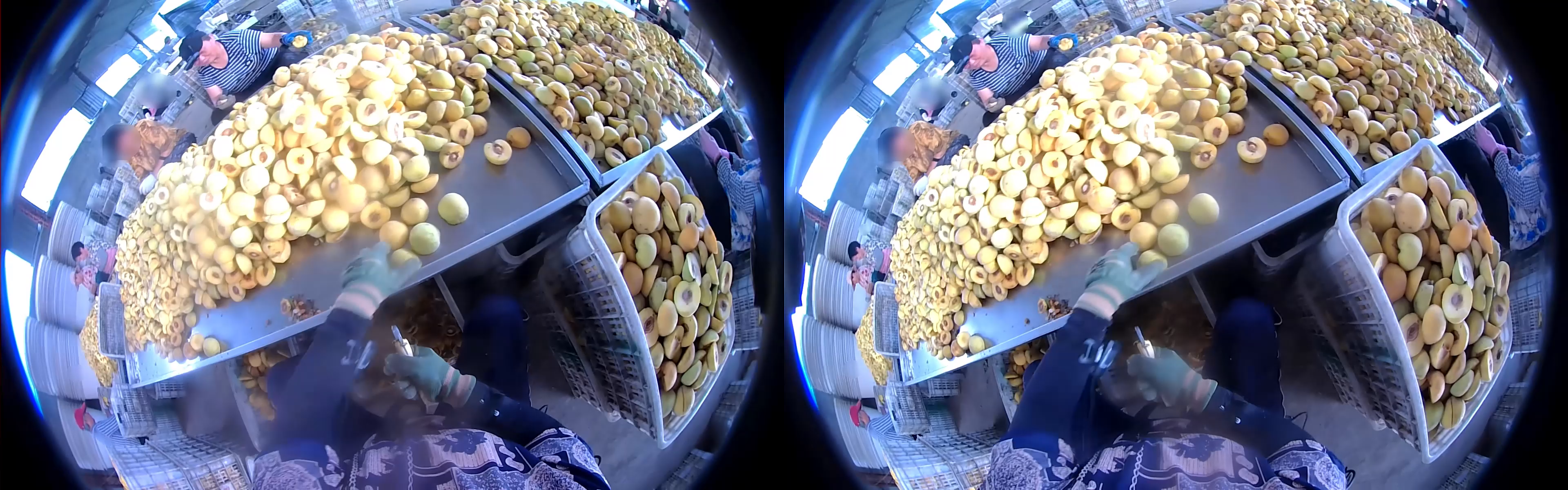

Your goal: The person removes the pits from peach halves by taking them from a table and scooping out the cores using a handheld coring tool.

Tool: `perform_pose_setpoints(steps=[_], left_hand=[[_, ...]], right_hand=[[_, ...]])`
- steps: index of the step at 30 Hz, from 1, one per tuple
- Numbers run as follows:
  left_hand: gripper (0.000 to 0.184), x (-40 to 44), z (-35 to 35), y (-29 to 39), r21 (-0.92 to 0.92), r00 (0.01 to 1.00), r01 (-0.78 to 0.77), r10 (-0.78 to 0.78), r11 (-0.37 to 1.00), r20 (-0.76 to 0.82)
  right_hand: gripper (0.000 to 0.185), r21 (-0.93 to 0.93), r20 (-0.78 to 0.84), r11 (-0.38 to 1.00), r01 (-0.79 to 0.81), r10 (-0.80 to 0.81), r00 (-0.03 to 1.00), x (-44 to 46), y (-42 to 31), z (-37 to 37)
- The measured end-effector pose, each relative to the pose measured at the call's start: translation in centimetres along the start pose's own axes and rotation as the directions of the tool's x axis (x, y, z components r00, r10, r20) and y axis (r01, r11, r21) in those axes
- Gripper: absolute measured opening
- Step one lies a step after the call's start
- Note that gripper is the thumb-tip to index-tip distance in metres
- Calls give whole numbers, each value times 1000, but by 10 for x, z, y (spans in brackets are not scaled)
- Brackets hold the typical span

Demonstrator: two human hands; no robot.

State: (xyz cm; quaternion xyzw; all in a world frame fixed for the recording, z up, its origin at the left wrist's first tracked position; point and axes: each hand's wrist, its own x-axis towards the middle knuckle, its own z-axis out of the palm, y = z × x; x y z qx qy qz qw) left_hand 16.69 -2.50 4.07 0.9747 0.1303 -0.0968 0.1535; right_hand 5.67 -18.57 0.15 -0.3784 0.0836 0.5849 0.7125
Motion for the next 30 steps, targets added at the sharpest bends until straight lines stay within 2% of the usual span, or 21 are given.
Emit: perform_pose_setpoints(steps=[4, 7, 10, 11, 12, 13, 14, 15, 16, 17, 19, 20, 21, 23, 24, 27, 28, 30], left_hand=[[70, 33, 17, 12, -57, 985, 92, -83, 994, 149], [73, 33, 15, 7, 69, 989, 76, -84, 995, 123], [65, 26, 18, -21, -268, 989, 146, -131, 952, 72], [63, 21, 17, -35, -524, 987, 158, -128, 837, 93], [60, 15, 14, -53, -738, 986, 167, -124, 654, 113], [57, 6, 7, -66, -892, 985, 165, -119, 420, 127], [55, -6, 1, -78, -965, 987, 157, 11, 211, 163], [54, -22, -9, -84, -986, 976, 167, 142, -12, 163], [59, -36, -12, -78, -973, 966, 163, 226, -166, 124], [64, -53, -13, -74, -938, 963, 178, 246, -296, 106], [68, -78, -12, -65, -904, 961, 161, 271, -396, 53], [70, -86, -8, -63, -902, 969, 152, 240, -404, 56], [67, -97, -9, -54, -881, 971, 141, 236, -451, 35], [63, -110, -2, -47, -929, 995, 67, 95, -363, 35], [58, -117, -1, -40, -937, 1000, 30, 18, -347, 25], [52, -129, 6, -36, -945, 998, -66, -20, -319, -63], [48, -131, 11, -38, -932, 997, -83, -27, -353, -78], [44, -136, 16, -38, -950, 983, -180, -68, -255, -168]], right_hand=[[22, 66, -28, 998, 11, -10, 1000, -2, 0, -12], [17, 20, -102, 998, 57, -54, 993, -5, -7, -5], [16, 29, -72, 999, 39, -36, 997, -7, -10, -4], [16, 33, -72, 995, 89, -87, 994, -9, -8, -4], [15, 36, -70, 990, 136, -133, 989, -10, -5, -3], [15, 37, -62, 983, 182, -180, 982, -11, -4, -1], [15, 11, -57, 971, 237, -236, 970, -13, -7, 5], [14, -19, -47, 957, 289, -289, 956, -17, -14, 14], [14, -50, -34, 940, 339, -340, 940, -19, -20, 20], [14, -133, -50, 900, 415, -425, 904, -15, -22, 25], [15, -293, -68, 789, 540, -580, 812, -7, -22, 35], [17, -323, -55, 837, 443, -483, 874, -12, -29, 38], [18, -458, -51, 766, 452, -530, 847, -9, -27, 38], [20, -696, -14, 572, 435, -616, 788, 1, -21, 36], [23, -723, -17, 569, 392, -582, 813, 0, -20, 37], [24, -753, 21, 501, 426, -630, 777, -7, -13, 41], [24, -781, 23, 472, 408, -632, 775, -9, -12, 43], [24, -831, 26, 413, 372, -639, 769, -12, -11, 45]])
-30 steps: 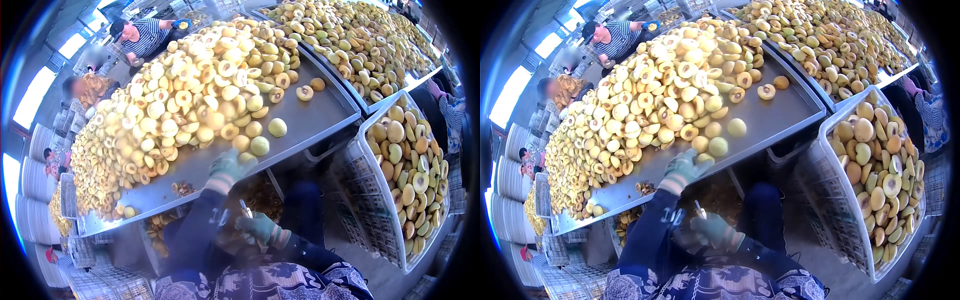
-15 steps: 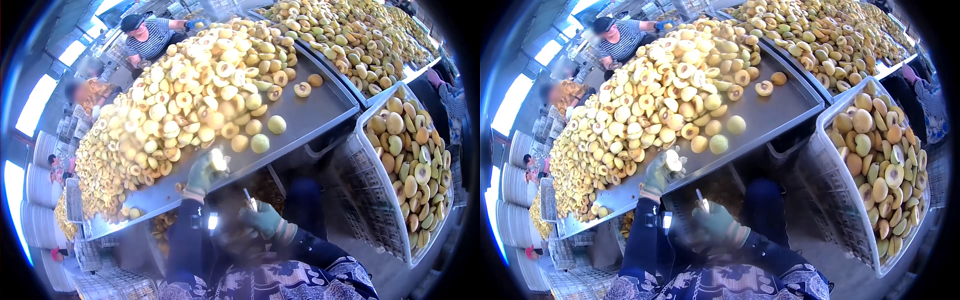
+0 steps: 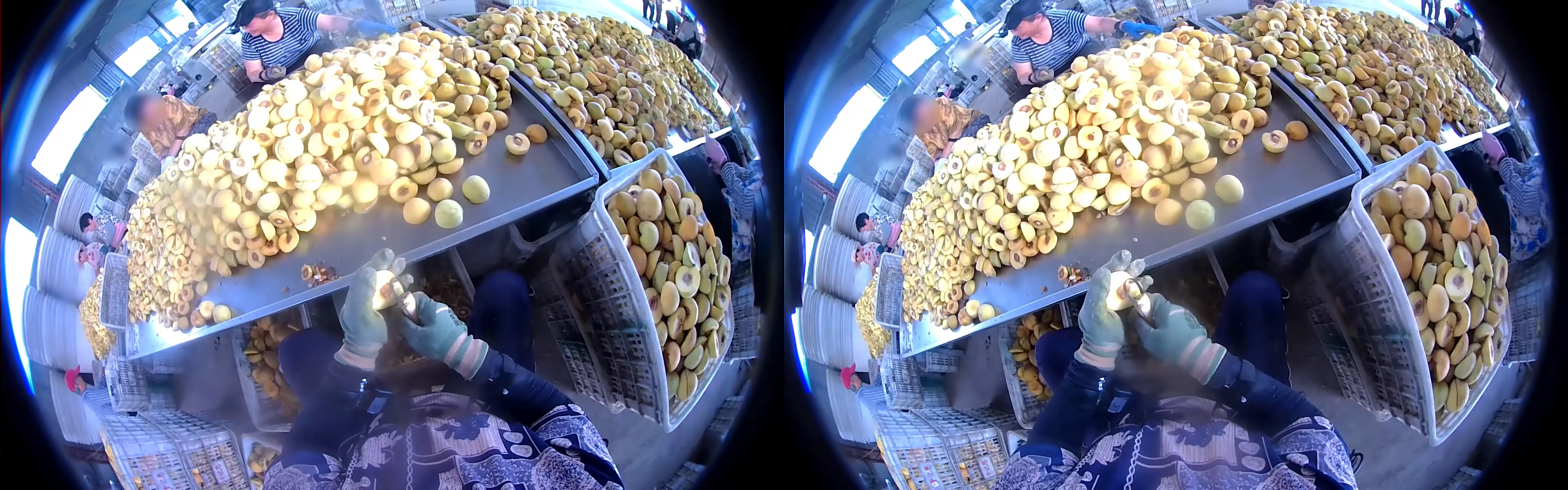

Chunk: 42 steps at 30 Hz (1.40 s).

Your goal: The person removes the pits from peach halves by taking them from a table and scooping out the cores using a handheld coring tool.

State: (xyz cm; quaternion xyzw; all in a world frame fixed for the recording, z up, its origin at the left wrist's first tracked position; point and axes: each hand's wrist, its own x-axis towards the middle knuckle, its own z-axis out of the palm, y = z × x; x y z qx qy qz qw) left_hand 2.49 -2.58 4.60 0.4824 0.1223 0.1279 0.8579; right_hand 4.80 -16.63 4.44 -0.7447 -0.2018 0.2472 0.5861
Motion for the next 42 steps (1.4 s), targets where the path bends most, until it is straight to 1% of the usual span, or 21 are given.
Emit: perform_pose_setpoints(steps=[3, 4, 6, 7, 9, 11, 12, 15, 18, 21, 23, 24, 26, 27, 30, 33, 36, 37, 39, 40, 42], left_hand=[[46, -9, 7, 2, 132, 990, -131, 137, 983, -36], [48, -11, 10, 4, 172, 982, -172, 183, 970, -48], [42, -14, 5, 10, 137, 991, -133, 135, 982, -8], [39, -16, 3, 12, 123, 994, -114, 113, 986, 11], [39, -18, 5, 10, 50, 995, -86, 88, 995, -54], [39, -18, 4, 7, 20, 994, -61, 63, 998, -87], [40, -20, 2, 5, 28, 995, -51, 53, 998, -90], [40, -22, -3, 1, 29, 992, -64, 66, 998, -105], [42, -27, 8, 3, 104, 980, -133, 146, 986, -133], [40, -28, 12, 5, 131, 972, -186, 202, 974, -116], [39, -29, 6, -1, 183, 960, -257, 273, 949, -67], [39, -29, 7, 1, 145, 968, -227, 240, 963, -77], [39, -29, 10, 6, 70, 980, -169, 175, 983, -93], [39, -29, 9, 5, 41, 984, -138, 142, 990, -107], [40, -27, 6, 3, -16, 992, -61, 59, 998, -114], [38, -31, 15, 3, 66, 973, -128, 139, 990, -185], [23, -32, 3, -3, -36, 977, -173, 167, 984, -137], [35, -33, 4, -2, 40, 976, -126, 131, 991, -172], [33, -34, 11, -2, 11, 962, -154, 152, 988, -227], [32, -34, 11, -1, 17, 961, -154, 154, 988, -230], [31, -34, 8, -1, 30, 961, -142, 145, 989, -236]], right_hand=[[28, 220, 101, 969, -114, 94, 990, -7, -12, 2], [29, 269, 155, 938, -220, 183, 971, -9, -20, 0], [30, 342, 282, 836, -428, 343, 896, -11, -37, -5], [31, 299, 291, 858, -419, 336, 896, -11, -37, -3], [33, 213, 305, 893, -397, 325, 895, -9, -32, -1], [28, 80, 111, 996, -44, 35, 993, -3, 11, 17], [25, -12, 33, 991, 130, -129, 991, -2, 14, 21], [24, 268, 83, 963, 33, -57, 995, -8, 8, 22], [22, 602, 155, 781, -166, 90, 984, -17, -14, 22], [21, 638, 200, 731, -242, 146, 969, -21, -26, 21], [20, 561, 284, 763, -321, 187, 940, -21, -33, 11], [20, 517, 325, 777, -359, 209, 922, -21, -34, 7], [22, 312, 84, 950, 13, -41, 996, -18, -19, 16], [23, 165, -8, 967, 194, -195, 981, -17, -15, 18], [28, 186, 77, 977, 101, -117, 990, -17, -15, 11], [28, 184, 139, 983, 15, -41, 989, -19, -19, 7], [29, 255, 140, 963, 86, -125, 982, -14, -8, 12], [30, 116, 211, 993, 19, -43, 977, -10, -16, 7], [32, -184, 301, 977, -105, 157, 941, -10, -34, -8], [39, -295, 354, 949, -112, 218, 909, -7, -32, -8], [39, -17, 349, 988, -154, 150, 925, -10, -33, -4]])
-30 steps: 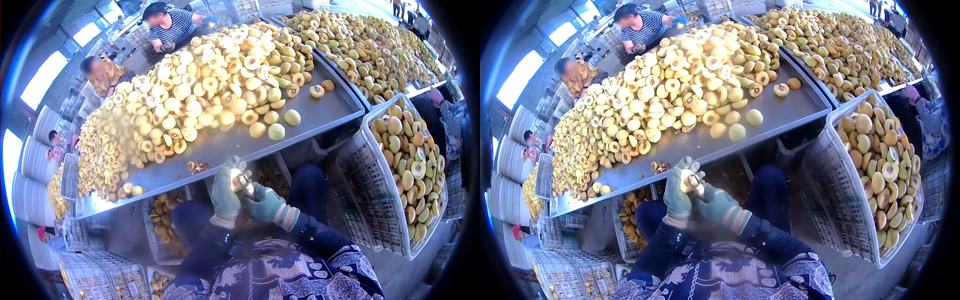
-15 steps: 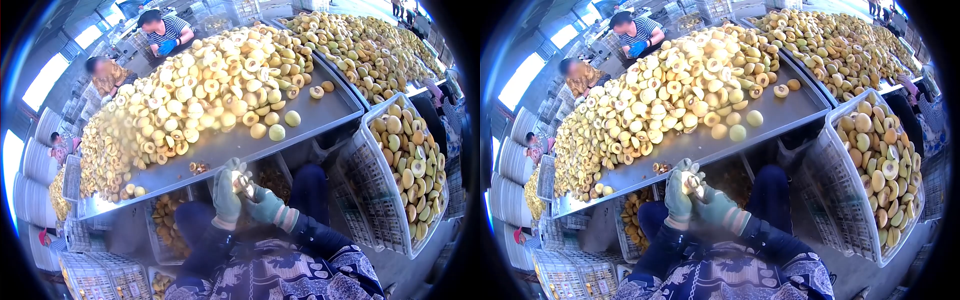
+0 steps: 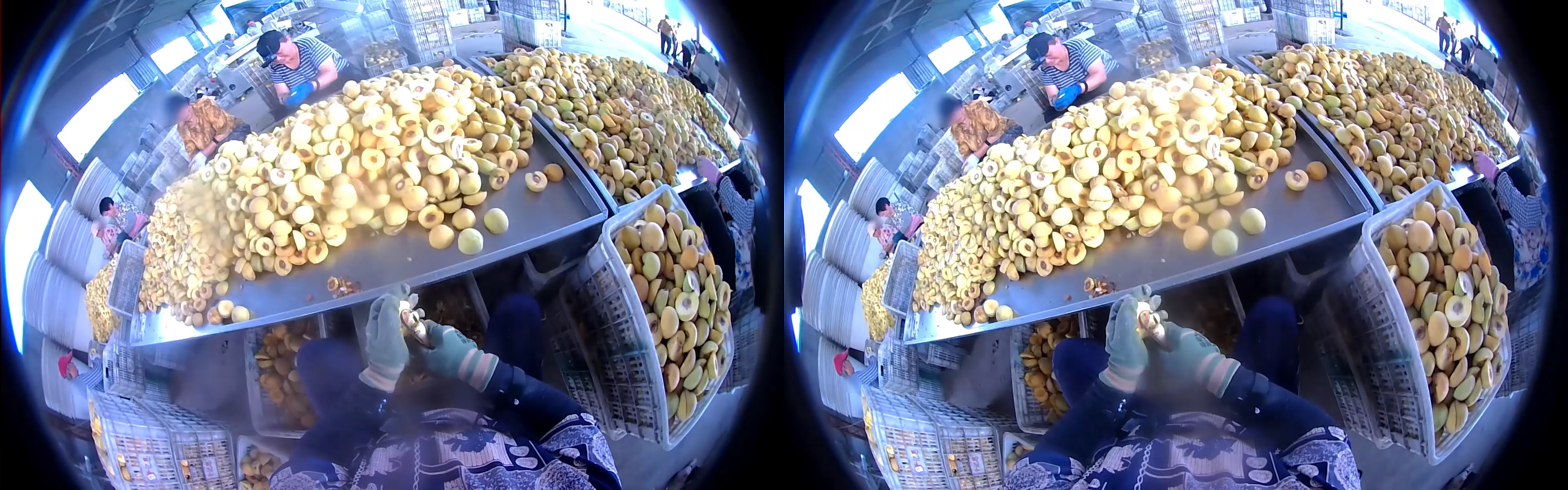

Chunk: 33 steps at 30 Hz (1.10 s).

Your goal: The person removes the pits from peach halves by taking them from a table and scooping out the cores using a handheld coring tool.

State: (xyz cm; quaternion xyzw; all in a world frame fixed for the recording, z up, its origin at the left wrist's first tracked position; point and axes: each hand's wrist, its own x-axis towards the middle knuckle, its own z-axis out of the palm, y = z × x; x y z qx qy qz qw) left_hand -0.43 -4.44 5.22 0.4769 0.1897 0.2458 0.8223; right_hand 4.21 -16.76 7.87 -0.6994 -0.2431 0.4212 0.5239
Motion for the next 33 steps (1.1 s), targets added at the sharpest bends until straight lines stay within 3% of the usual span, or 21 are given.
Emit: perform_pose_setpoints(steps=[2, 5, 6, 9, 12, 15, 18, 20, 21, 24, 26, 29, 31, 33], left_hand=[[26, 3, -12, -4, -13, 998, -30, 31, 999, 49], [25, 2, -15, -6, -3, 996, -47, 47, 999, 75], [25, 2, -16, -5, -8, 996, -36, 37, 999, 82], [26, 5, -18, -1, -8, 996, 3, -2, 1000, 90], [27, 4, -25, 0, 32, 993, 90, -93, 995, 79], [29, 7, -26, 4, 31, 981, 163, -165, 986, 98], [31, 6, -22, 9, -9, 955, 275, -272, 961, 117], [33, 5, -21, 16, -50, 921, 386, -381, 921, 85], [33, 3, -19, 17, -29, 933, 357, -354, 934, 64], [36, 1, -12, 15, 22, 957, 289, -289, 957, 21], [38, 1, -13, 10, 27, 962, 272, -272, 962, -1], [34, 2, -14, 16, 3, 938, 346, -346, 938, 32], [32, 1, -14, 13, 13, 960, 279, -279, 960, 13], [31, -2, -16, 9, -11, 976, 217, -217, 976, 17]], right_hand=[[38, 116, 8, 993, 24, -25, 1000, -3, 2, 6], [33, 40, 66, 999, 30, -33, 997, 2, 2, 5], [31, 184, 1, 980, 71, -72, 997, 3, 8, 9], [29, 355, 99, 934, -26, -10, 995, 5, 8, 8], [21, 317, 268, 924, -213, 128, 955, 1, 1, -2], [17, 403, 245, 904, -139, 39, 969, 4, 3, 0], [18, 351, 324, 912, -212, 94, 941, 4, 4, -5], [19, 419, 434, 837, -352, 156, 887, 10, 14, -11], [19, 442, 491, 793, -420, 178, 852, 13, 16, -12], [19, 490, 434, 801, -343, 118, 893, 5, 8, -6], [22, 333, 310, 921, -202, 95, 946, 0, -1, -3], [20, 319, 192, 941, -111, 50, 980, 2, 0, 4], [24, 355, 384, 873, -333, 189, 904, -3, -12, -8], [23, 569, 531, 699, -434, 91, 842, 3, 7, -5]])
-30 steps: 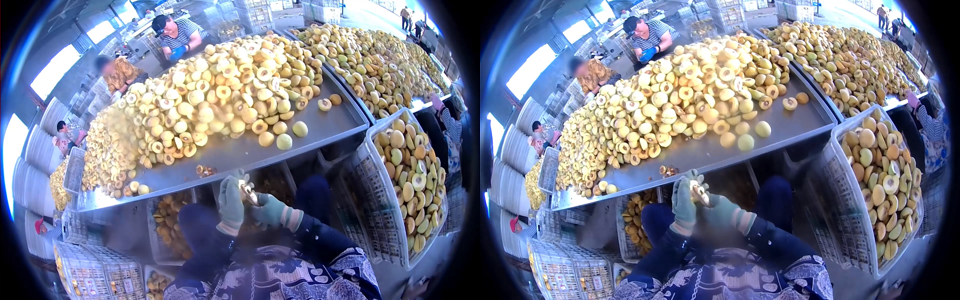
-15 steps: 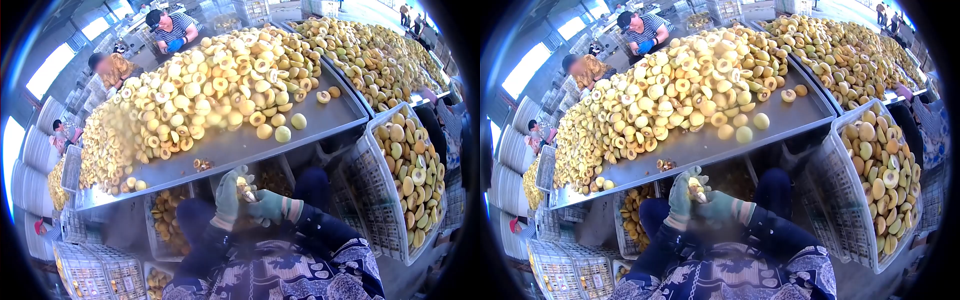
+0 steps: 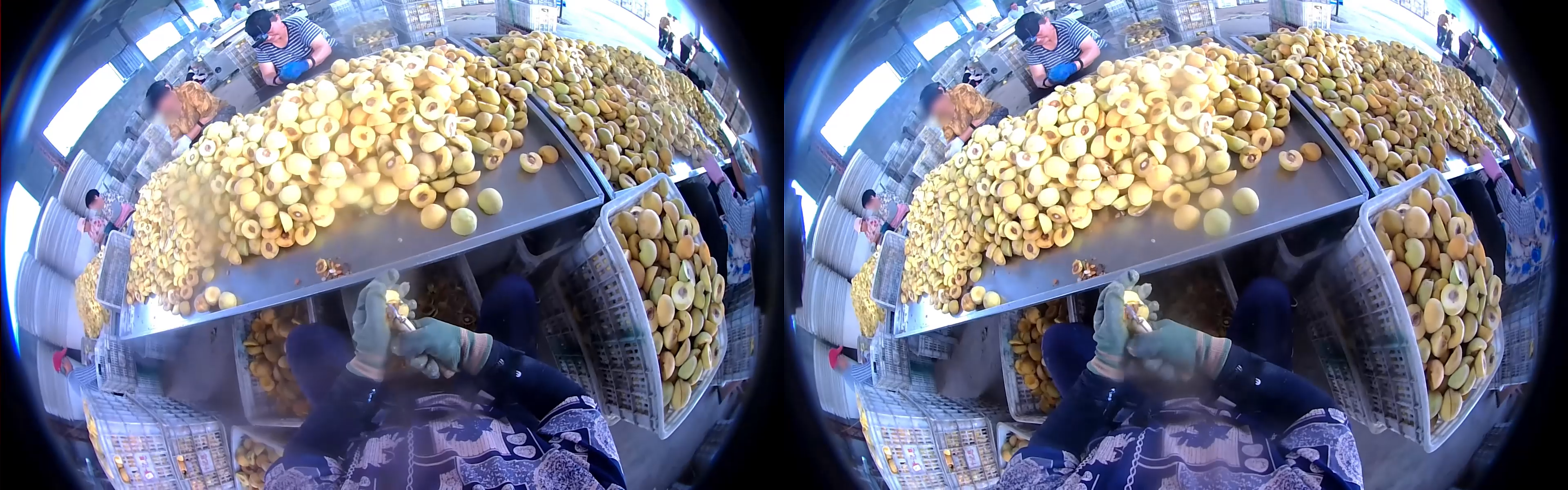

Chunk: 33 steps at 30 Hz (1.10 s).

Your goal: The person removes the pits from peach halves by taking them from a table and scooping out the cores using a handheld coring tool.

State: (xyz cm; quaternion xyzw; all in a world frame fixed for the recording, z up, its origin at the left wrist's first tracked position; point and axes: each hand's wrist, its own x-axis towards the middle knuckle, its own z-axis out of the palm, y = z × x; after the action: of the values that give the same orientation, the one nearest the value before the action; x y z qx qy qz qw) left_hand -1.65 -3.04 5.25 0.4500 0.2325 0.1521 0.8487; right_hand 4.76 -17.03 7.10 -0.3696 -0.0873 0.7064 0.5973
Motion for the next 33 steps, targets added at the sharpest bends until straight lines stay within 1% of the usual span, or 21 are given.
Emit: perform_pose_setpoints(steps=[2, 5, 7, 9, 10, 11, 12, 13, 14, 15, 16, 17, 18, 19, 22, 25, 27, 29, 30, 31, 33], left_hand=[[29, 0, -5, -6, -54, 998, -56, 58, 997, 34], [26, 0, 3, 2, -25, 1000, -18, 18, 1000, 15], [24, 2, 4, 5, 6, 998, -49, 49, 999, 40], [24, 1, 12, 16, -22, 997, -63, 62, 998, -45], [24, 1, 14, 22, -36, 994, -72, 69, 997, -88], [40, 13, -13, 9, 92, 969, -235, 241, 968, -57], [39, 18, -28, 22, 102, 967, -229, 239, 968, -94], [38, 24, -44, 35, 110, 963, -223, 236, 969, -131], [30, 26, -60, 40, 159, 904, -362, 387, 919, -180], [22, 29, -75, 57, 285, 869, -378, 443, 881, -219], [22, 34, -102, 70, 411, 821, -453, 550, 791, -155], [23, 36, -134, 85, 658, 803, -397, 590, 639, -88], [26, 33, -149, 108, 944, 825, -151, 563, 292, -42], [29, 25, -152, 126, 981, 855, 81, 519, -178, 23], [30, 42, -142, 138, 854, 869, 256, 495, -453, 2], [34, 94, -82, 120, 994, 973, -87, 207, -72, 100], [38, 121, -43, 85, 914, 909, -406, 109, 9, 403], [51, 161, -3, 34, 871, 898, -440, 103, 220, 428], [53, 179, 12, 10, 880, 884, -466, 76, 89, 461], [54, 192, 28, -8, 872, 871, -488, 48, -42, 489], [64, 203, 61, -26, 885, 898, -440, -81, -155, 432]], right_hand=[[22, 247, 120, 969, 26, -57, 991, -5, -1, 11], [31, 488, 186, 872, -33, -66, 980, 6, 11, 11], [30, 585, 303, 808, -76, -131, 944, 15, 21, 2], [30, 634, 417, 768, -93, -238, 877, 16, 25, 3], [29, 620, 398, 783, -51, -258, 881, 13, 25, 6], [28, 602, 380, 799, -9, -277, 882, 10, 24, 8], [26, 579, 365, 815, 34, -296, 883, 8, 21, 7], [17, 445, 302, 888, 117, -272, 913, 8, 20, 0], [15, 451, 197, 885, 119, -229, 953, 11, 19, -6], [13, 459, 89, 880, 119, -179, 980, 17, 20, -13], [11, 465, -16, 878, 116, -122, 992, 24, 20, -20], [15, 535, -46, 833, 141, -137, 989, 32, 24, -27], [16, 457, -29, 887, 64, -57, 998, 37, 33, -46], [17, 432, -66, 898, 81, -58, 996, 39, 35, -50], [18, 415, -135, 905, 99, -46, 990, 45, 39, -55], [18, 355, -221, 924, 138, -61, 973, 40, 30, -51], [16, 297, -276, 935, 195, -112, 955, 32, 25, -49], [21, 327, -299, 916, 232, -133, 945, 29, 25, -55], [24, 341, -313, 906, 252, -144, 939, 28, 26, -59], [26, 277, -325, 933, 228, -132, 936, 28, 31, -68], [29, 317, -362, 913, 256, -133, 923, 23, 30, -68]])
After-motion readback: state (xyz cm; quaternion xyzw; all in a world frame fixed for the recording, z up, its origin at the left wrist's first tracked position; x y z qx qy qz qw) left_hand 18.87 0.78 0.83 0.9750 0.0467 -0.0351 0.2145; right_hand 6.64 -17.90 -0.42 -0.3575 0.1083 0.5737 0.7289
